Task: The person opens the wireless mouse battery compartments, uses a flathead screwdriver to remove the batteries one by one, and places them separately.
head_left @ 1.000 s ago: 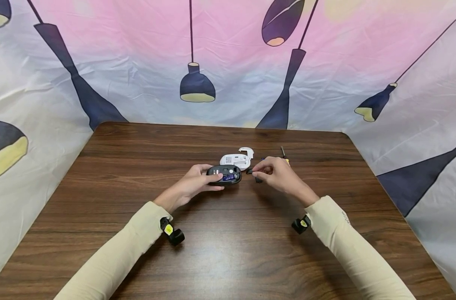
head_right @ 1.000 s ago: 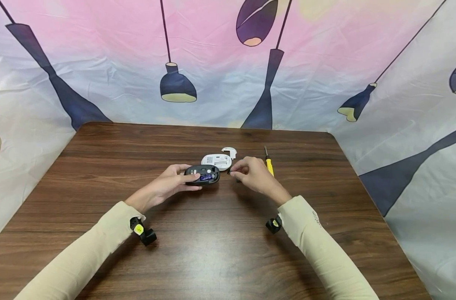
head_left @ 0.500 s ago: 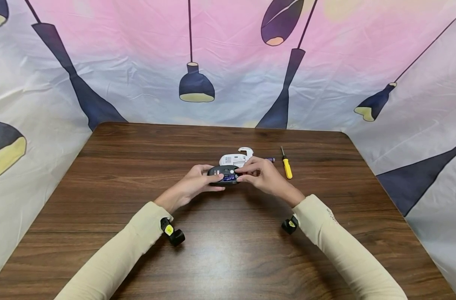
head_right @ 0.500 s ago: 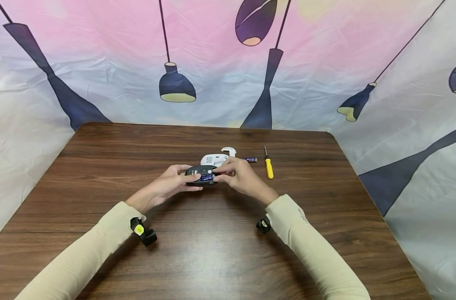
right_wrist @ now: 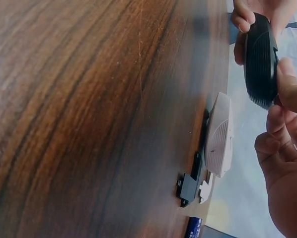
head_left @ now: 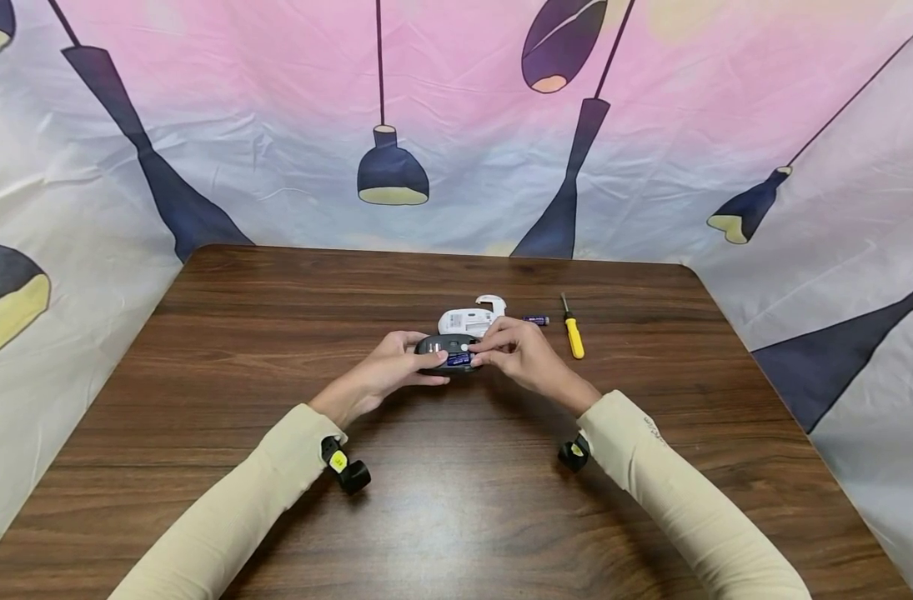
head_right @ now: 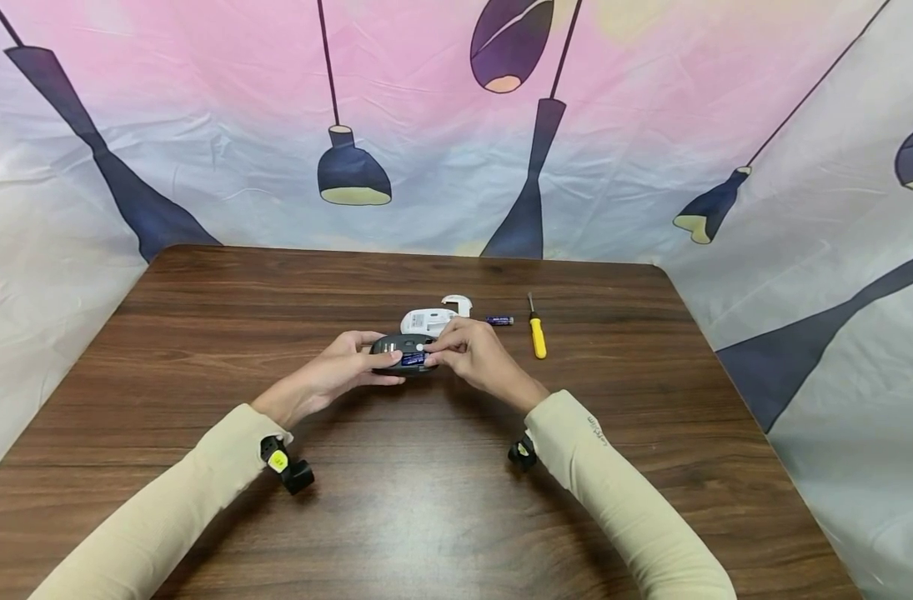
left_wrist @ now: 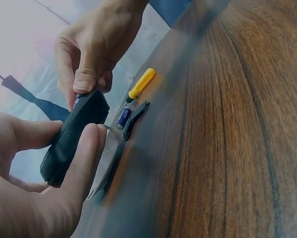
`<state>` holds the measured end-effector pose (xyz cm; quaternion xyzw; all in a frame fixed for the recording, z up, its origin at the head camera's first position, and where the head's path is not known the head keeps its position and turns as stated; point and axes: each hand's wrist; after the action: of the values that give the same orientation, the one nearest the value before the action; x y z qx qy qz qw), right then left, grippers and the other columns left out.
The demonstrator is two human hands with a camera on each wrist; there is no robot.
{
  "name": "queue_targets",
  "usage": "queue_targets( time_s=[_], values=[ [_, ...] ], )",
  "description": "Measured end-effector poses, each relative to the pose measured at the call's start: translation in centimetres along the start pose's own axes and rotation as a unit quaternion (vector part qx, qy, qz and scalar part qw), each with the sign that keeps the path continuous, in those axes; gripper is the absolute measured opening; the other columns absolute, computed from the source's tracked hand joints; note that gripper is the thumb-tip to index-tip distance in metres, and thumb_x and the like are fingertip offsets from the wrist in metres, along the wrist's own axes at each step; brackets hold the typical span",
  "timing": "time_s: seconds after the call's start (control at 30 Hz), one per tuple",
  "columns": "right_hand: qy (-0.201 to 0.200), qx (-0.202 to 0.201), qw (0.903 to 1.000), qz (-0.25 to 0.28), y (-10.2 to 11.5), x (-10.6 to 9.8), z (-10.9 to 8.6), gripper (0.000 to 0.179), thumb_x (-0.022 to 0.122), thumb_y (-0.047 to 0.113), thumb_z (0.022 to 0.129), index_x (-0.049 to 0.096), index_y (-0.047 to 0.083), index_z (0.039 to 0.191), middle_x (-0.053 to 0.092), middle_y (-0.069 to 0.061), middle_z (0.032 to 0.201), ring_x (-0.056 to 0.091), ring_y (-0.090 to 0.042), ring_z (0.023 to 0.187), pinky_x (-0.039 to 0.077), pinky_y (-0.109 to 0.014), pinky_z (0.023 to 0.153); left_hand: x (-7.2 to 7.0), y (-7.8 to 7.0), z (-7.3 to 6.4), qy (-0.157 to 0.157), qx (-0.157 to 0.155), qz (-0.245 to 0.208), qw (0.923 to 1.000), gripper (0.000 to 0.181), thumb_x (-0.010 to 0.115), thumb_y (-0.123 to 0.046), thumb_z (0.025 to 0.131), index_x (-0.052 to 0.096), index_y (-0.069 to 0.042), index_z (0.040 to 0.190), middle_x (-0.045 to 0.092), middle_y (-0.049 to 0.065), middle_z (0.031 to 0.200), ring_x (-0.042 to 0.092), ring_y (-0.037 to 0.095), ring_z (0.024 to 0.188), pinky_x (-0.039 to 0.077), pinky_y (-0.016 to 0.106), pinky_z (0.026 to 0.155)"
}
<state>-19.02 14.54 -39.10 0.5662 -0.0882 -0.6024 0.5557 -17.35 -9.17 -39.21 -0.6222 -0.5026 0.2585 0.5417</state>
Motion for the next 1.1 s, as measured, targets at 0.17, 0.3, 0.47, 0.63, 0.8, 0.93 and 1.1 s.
queue_targets(
  time_s=[0.17,0.3,0.47,0.63,0.8,0.93,1.1],
  values=[
    [-0.009,0.006,0.9998,0.019,-0.12,0.11,0.06,0.011,0.082,0.004,0.083,0.082,0.003,0.094,0.067,-0.003,0.088,0.057,-0.016,0.077,0.046,-0.024,0.06,0.11,-0.23,-0.15,0.002,0.0,0.002,1.0,0.043,0.056,0.006,0.1,0.039,0.02,0.136,0.045,0.032,0.139,0.063,0.031,0.11,0.06,0.039,0.092],
    [-0.018,0.008,0.9993,0.032,-0.19,0.25,0.05,0.011,0.082,0.004,0.084,0.082,0.002,0.094,0.067,-0.004,0.088,0.056,-0.017,0.077,0.046,-0.024,0.06,0.18,-0.34,-0.28,0.005,0.002,0.002,1.0,0.045,0.056,0.005,0.1,0.038,0.021,0.137,0.044,0.032,0.139,0.062,0.031,0.111,0.059,0.04,0.093],
    [-0.027,-0.003,0.9992,0.03,-0.25,0.38,0.0,0.01,0.082,0.003,0.083,0.082,0.002,0.093,0.067,-0.005,0.087,0.055,-0.016,0.075,0.045,-0.025,0.059,0.2,-0.34,-0.26,0.003,0.004,0.002,1.0,0.045,0.056,0.005,0.1,0.037,0.021,0.138,0.044,0.033,0.139,0.061,0.032,0.112,0.059,0.04,0.093],
    [-0.031,-0.02,0.9992,0.014,-0.13,0.39,-0.07,0.008,0.081,0.003,0.085,0.082,0.003,0.092,0.066,-0.003,0.087,0.054,-0.015,0.07,0.044,-0.025,0.055,0.2,-0.35,-0.17,0.001,0.006,-0.003,1.0,0.045,0.055,0.006,0.099,0.038,0.021,0.138,0.045,0.033,0.138,0.061,0.032,0.112,0.059,0.041,0.094],
    [-0.028,-0.028,0.9992,0.002,0.04,0.33,-0.1,0.007,0.078,0.003,0.088,0.082,0.004,0.094,0.066,-0.001,0.089,0.054,-0.014,0.068,0.043,-0.026,0.052,0.19,-0.45,-0.2,0.0,0.003,-0.005,1.0,0.045,0.055,0.006,0.099,0.038,0.021,0.138,0.045,0.032,0.138,0.061,0.031,0.112,0.058,0.042,0.095],
    [-0.02,-0.03,0.9992,-0.014,0.07,0.34,-0.13,0.008,0.076,0.003,0.09,0.081,0.003,0.096,0.066,-0.002,0.092,0.055,-0.014,0.072,0.044,-0.025,0.054,0.17,-0.5,-0.3,0.0,0.004,-0.005,1.0,0.047,0.056,0.005,0.1,0.035,0.021,0.139,0.043,0.033,0.139,0.061,0.032,0.112,0.059,0.041,0.095],
    [-0.01,-0.034,0.9986,-0.039,0.16,0.37,-0.05,0.009,0.076,0.003,0.09,0.081,0.003,0.097,0.066,-0.002,0.093,0.058,-0.013,0.077,0.046,-0.025,0.058,0.01,-0.35,-0.11,-0.004,0.005,-0.005,1.0,0.047,0.056,0.005,0.1,0.036,0.021,0.139,0.044,0.033,0.138,0.062,0.031,0.111,0.059,0.04,0.093]
  ],
)
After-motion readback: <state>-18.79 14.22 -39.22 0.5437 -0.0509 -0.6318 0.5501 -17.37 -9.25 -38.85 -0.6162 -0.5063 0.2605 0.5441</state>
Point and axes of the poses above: each hand's wrist, its own z-axis towards the middle knuckle, its own x-axis out of the palm, y = z × x
